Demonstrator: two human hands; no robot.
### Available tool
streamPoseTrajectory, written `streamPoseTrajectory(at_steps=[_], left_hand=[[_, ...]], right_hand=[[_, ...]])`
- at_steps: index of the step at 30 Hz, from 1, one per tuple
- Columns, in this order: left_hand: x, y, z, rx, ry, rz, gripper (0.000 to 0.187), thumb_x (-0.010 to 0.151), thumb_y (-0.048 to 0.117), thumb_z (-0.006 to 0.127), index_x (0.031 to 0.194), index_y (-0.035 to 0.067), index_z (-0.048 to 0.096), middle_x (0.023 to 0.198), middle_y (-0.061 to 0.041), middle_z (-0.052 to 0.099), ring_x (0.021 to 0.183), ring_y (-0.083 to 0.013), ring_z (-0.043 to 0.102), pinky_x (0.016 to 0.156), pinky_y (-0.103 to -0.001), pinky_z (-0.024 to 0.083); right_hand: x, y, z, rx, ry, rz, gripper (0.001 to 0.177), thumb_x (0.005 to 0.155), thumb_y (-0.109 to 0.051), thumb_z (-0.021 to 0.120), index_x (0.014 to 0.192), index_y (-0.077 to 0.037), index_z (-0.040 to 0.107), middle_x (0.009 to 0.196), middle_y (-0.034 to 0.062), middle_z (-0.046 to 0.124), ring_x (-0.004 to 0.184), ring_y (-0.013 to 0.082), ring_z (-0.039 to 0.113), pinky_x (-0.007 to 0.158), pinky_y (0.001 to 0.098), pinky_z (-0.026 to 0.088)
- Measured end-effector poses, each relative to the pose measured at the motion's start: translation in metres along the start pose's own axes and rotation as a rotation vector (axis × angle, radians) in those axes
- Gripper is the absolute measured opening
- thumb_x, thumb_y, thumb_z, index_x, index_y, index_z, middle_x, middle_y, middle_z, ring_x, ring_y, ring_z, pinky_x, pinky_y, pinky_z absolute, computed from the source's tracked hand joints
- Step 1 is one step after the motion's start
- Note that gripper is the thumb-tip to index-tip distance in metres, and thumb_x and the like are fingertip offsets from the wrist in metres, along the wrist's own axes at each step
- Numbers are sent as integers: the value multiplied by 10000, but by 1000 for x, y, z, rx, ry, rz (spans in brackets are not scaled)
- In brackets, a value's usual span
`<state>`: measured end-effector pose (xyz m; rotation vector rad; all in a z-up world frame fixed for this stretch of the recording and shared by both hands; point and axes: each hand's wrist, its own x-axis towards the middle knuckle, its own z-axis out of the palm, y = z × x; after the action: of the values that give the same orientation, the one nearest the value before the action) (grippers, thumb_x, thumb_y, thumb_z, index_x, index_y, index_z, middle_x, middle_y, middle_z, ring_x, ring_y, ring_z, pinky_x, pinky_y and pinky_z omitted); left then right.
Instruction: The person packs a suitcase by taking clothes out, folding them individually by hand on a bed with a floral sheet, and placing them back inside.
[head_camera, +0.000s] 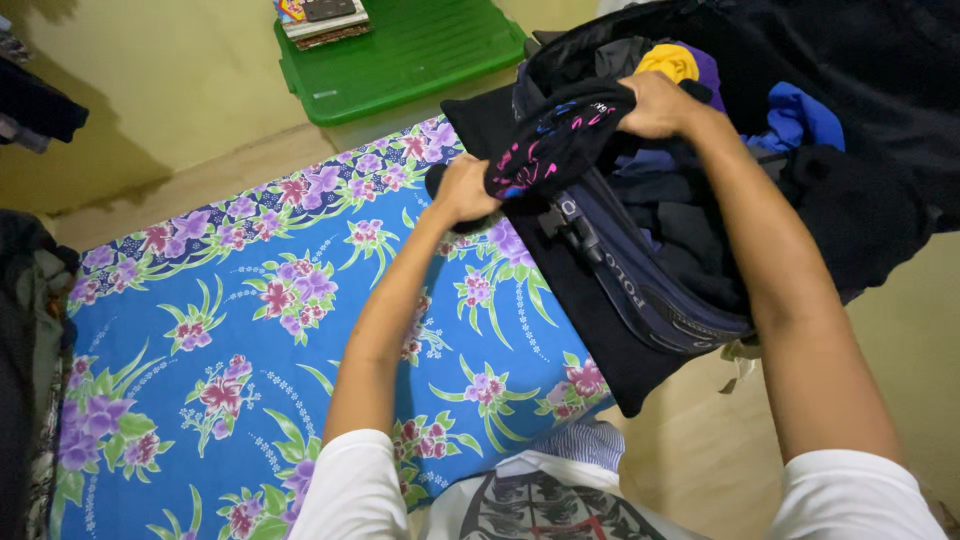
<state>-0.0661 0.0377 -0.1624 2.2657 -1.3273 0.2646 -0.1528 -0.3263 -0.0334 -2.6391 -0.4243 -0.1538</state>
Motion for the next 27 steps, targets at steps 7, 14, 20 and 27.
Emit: streamPoseTrajectory(at_steps=[7,14,20,27], left_hand=[[-21,12,-112,161,181,12,636,602,465,854,1065,67,678,668,-182,663,666,-415,663,690,-509,489],[-56,-22,-133,307,187,61,447,626,315,817,993,116,658,840,-129,716,819,-362,688,711,-493,414],[-95,-63,-141,363,129,-120,307,693,174,755,982,118,668,847,-156,702,848,-380,666,812,-484,429],[-154,-70,-183,443,180,-234,348,672,126,724,1019,147,722,893,-130,734,867,-374,691,783,-515,423]], right_hand=[[2,-47,-42,-64,-118,101,516,632,-57,807,1129,21,696,934,160,755,828,224,685,795,360,532],[20,-82,-44,141,-259,164,720,607,-221,854,1261,27,684,1061,173,776,939,272,703,843,360,539],[42,-119,-14,-236,-502,101,1041,542,-402,969,1339,135,569,1266,267,687,1136,355,691,989,379,529],[37,-153,19,-585,-407,-140,845,466,-418,934,1179,-13,730,1158,158,755,1111,340,700,944,459,524]])
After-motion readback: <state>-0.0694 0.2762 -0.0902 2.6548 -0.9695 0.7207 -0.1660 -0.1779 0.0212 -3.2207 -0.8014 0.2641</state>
